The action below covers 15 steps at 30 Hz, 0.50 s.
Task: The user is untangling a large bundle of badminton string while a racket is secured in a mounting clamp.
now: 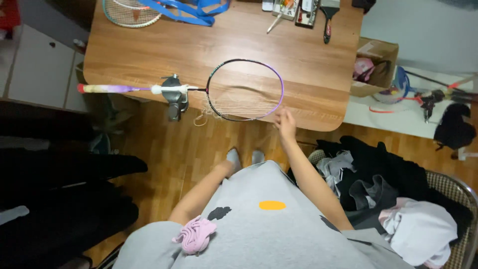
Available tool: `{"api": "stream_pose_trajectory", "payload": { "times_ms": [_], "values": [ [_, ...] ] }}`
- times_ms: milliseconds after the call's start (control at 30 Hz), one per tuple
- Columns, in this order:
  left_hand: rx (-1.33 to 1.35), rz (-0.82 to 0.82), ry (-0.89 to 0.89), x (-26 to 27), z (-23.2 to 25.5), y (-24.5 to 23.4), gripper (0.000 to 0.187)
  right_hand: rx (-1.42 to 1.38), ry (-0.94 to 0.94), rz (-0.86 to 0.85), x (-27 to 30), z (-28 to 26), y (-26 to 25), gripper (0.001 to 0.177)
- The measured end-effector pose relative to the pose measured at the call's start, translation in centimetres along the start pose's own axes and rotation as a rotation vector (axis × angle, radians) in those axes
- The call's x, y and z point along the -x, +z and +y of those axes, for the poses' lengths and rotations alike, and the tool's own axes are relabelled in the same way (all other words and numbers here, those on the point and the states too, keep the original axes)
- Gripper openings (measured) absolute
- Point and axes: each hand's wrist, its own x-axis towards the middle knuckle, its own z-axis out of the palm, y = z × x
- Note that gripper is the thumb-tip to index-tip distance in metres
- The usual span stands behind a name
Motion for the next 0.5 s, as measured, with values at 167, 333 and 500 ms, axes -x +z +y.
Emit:
{"api": "stream_pose_trajectory", "payload": {
  "times_ms": [167, 333, 500],
  "values": [
    [0.262, 0.305, -0.004, 2.1, 6.0, -6.6, 0.027, 0.114, -0.034, 0.251, 3.3, -3.4, -3.8, 0.023],
    [0.712, 0.701, 0.28, 6.4, 10.9, -16.0, 0.026, -0.282, -0.063, 0.501, 5.9, -5.2, -12.3, 0.022],
    [1.095, 0.73, 0.453, 8.0, 12.4, -20.4, 0.03, -1.529, -0.21, 0.345, 7.7, -8.6, -24.2, 0.024]
  ]
}}
